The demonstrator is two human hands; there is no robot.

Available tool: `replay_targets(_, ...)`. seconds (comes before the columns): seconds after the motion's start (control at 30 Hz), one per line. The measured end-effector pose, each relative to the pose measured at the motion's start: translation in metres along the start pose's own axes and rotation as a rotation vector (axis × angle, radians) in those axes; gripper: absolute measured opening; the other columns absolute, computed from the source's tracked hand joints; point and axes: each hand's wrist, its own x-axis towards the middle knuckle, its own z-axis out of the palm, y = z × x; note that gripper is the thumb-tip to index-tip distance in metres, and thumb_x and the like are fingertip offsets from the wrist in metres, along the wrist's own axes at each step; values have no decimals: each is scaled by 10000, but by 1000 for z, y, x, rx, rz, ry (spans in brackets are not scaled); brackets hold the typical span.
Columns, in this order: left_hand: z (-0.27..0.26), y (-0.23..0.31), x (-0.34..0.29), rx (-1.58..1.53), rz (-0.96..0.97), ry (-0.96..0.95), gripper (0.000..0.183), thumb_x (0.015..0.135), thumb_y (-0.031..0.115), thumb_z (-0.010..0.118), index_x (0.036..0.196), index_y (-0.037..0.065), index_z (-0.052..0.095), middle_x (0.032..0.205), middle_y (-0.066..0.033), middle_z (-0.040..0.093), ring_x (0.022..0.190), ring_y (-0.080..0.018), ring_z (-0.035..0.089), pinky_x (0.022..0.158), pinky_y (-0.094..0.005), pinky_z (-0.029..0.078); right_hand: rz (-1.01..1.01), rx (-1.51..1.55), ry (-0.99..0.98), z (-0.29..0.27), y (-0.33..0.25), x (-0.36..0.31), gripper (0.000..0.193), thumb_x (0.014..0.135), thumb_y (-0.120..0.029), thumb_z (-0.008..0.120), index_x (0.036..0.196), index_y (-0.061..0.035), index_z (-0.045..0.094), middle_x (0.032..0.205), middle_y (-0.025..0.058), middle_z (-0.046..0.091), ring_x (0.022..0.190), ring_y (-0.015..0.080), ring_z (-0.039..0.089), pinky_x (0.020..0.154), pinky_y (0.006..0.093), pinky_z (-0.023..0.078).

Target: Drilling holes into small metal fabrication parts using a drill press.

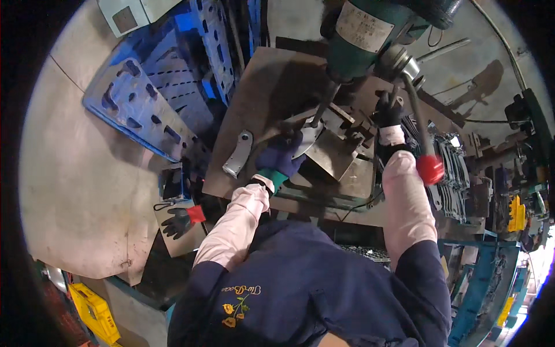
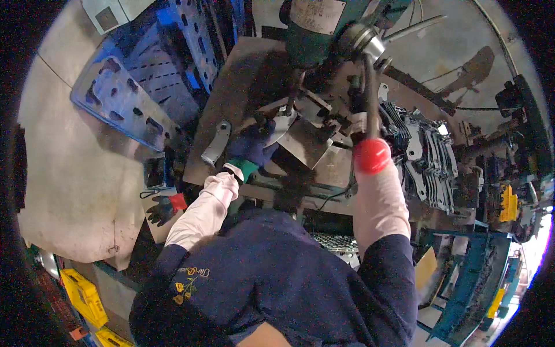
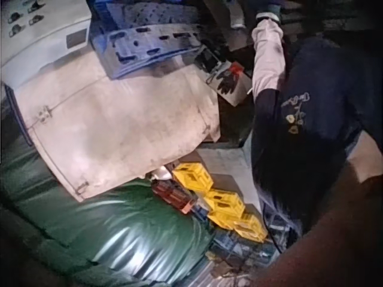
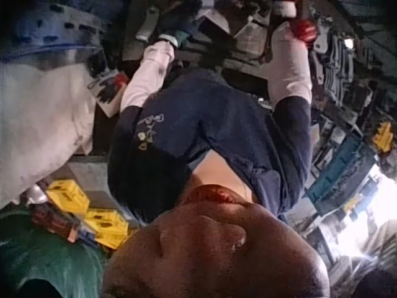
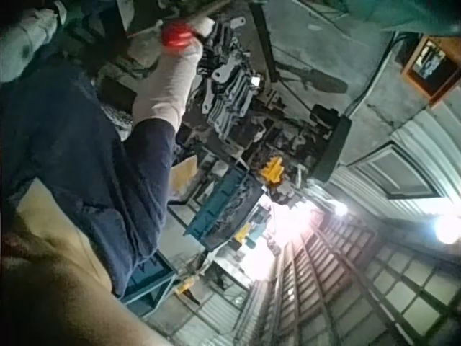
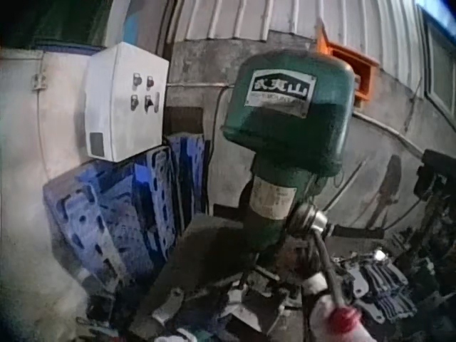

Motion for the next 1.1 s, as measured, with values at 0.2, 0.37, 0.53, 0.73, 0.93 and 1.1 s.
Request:
replay_targets(0.2, -9, 0, -6, 36, 42, 71, 647, 812, 464, 582, 1366, 169, 427, 1105, -192, 606, 941, -388, 593, 780, -489, 485, 427, 706, -156, -34, -183, -66, 213, 894, -76, 517, 1043, 3, 648, 614, -5, 541, 490, 82, 483, 434, 242, 375)
replay_targets(0.37, -22, 12, 5, 78, 3, -69, 681, 770, 437, 644, 1362, 197, 409, 1134, -167, 598, 957, -375, 597, 765, -469, 503, 626, 1384, -511, -92, -259, -57, 315, 981, -184, 401, 1177, -6, 571, 579, -18, 425, 423, 84, 398, 401, 258, 381)
replay_targets(0.53, -22, 0, -2, 30, 108, 35, 658, 767, 421, 656, 1346, 185, 450, 1111, -175, 601, 933, -368, 604, 743, -466, 509, 555, 1214, -174, -147, -335, -35, 347, 969, -150, 443, 1276, 10, 436, 898, 97, 609, 778, 176, 606, 678, 286, 510)
replay_targets(0.73, -51, -17, -52, -116, 195, 103, 630, 786, 385, 653, 1345, 156, 476, 1093, -201, 604, 960, -383, 596, 780, -464, 504, 762, 2128, -357, -158, -308, 16, 489, 973, -116, 423, 1394, 43, 230, 828, 49, 489, 642, 128, 500, 561, 274, 462)
replay_targets(0.93, -58, -69, -118, 111, -110, -150, 628, 825, 414, 614, 1348, 107, 452, 1116, -238, 579, 1004, -418, 569, 847, -488, 473, 830, 2222, -455, -161, -307, 25, 506, 976, -159, 437, 1389, 31, 216, 816, 29, 482, 603, 103, 493, 513, 251, 462)
replay_targets(1.1, -38, -115, -114, 174, -234, 13, 698, 806, 472, 578, 1409, 184, 377, 1202, -197, 554, 1040, -377, 527, 898, -468, 425, 754, 2151, -391, -160, -297, 22, 499, 975, -181, 449, 1377, 24, 237, 795, 19, 489, 554, 94, 487, 472, 234, 452)
